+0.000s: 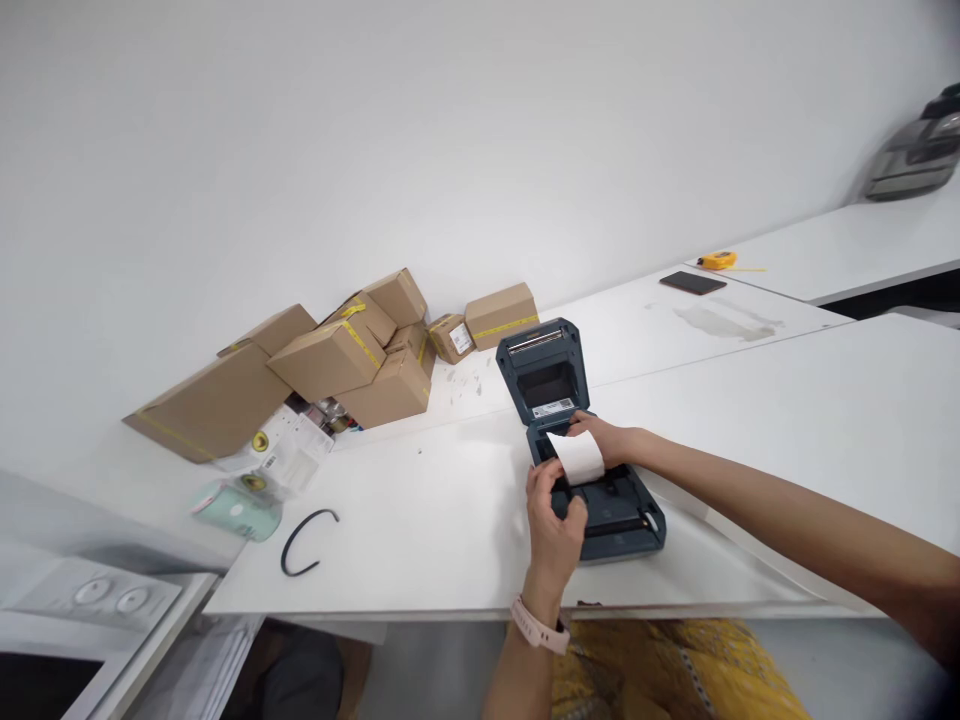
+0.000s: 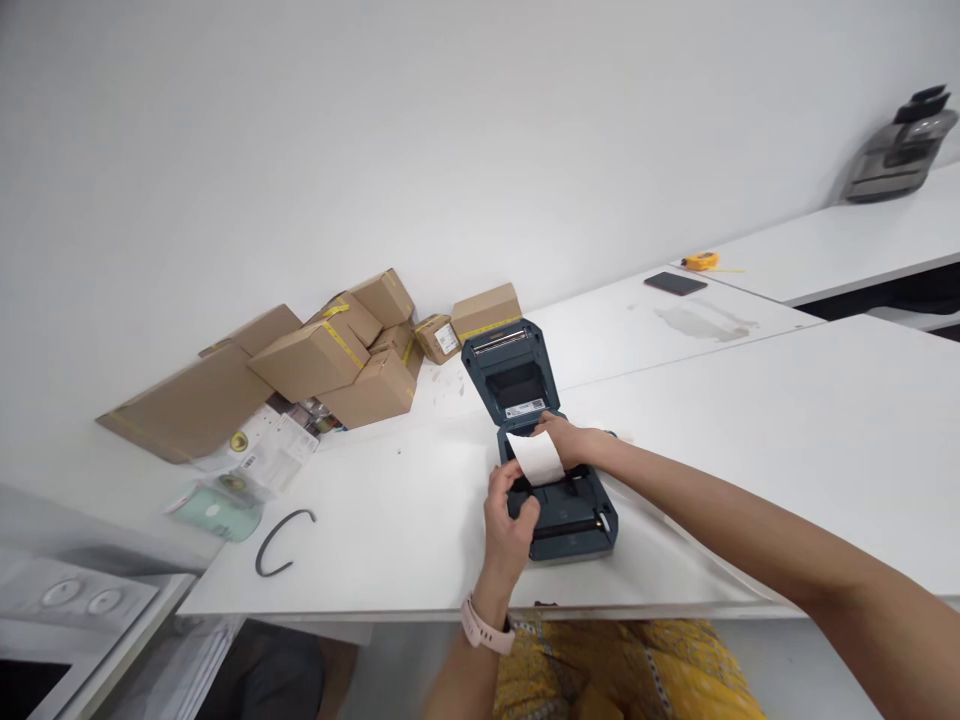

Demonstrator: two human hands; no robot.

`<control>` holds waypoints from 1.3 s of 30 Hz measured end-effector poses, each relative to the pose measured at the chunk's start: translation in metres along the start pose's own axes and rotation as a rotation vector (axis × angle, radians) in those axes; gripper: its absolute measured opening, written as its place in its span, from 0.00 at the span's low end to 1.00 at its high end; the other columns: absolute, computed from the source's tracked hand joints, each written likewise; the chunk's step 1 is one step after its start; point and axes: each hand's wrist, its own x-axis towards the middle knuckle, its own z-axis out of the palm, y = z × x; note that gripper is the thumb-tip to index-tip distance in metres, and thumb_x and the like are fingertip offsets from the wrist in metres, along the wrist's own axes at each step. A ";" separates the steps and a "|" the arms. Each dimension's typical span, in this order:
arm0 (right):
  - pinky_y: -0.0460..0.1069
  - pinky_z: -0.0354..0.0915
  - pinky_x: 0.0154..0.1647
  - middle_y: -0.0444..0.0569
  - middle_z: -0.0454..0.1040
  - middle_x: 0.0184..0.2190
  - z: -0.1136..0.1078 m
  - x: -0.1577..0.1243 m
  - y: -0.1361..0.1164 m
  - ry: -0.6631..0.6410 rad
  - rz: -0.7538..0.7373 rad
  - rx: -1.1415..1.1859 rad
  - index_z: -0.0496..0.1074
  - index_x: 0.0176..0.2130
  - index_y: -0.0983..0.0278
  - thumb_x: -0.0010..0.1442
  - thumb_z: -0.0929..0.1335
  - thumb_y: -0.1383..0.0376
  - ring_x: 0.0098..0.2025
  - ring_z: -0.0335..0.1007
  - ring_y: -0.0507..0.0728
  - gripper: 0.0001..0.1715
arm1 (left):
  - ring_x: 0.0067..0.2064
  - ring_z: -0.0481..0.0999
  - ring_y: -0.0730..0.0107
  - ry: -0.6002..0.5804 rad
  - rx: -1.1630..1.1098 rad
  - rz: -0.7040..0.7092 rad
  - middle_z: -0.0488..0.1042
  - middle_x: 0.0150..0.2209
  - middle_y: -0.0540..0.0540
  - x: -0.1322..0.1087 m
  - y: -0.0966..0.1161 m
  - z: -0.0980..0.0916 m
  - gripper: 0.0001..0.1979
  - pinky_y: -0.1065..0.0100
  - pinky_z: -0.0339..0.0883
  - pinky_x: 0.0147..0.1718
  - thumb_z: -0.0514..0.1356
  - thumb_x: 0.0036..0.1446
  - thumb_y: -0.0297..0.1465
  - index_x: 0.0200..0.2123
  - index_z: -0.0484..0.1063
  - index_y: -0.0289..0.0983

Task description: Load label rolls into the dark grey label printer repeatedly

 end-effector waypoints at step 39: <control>0.56 0.53 0.52 0.51 0.84 0.38 -0.003 -0.020 -0.011 0.089 0.016 0.137 0.85 0.40 0.58 0.59 0.70 0.60 0.47 0.71 0.64 0.13 | 0.37 0.83 0.66 0.078 0.388 0.551 0.84 0.34 0.49 -0.075 0.012 0.008 0.12 0.57 0.77 0.47 0.57 0.63 0.21 0.36 0.77 0.42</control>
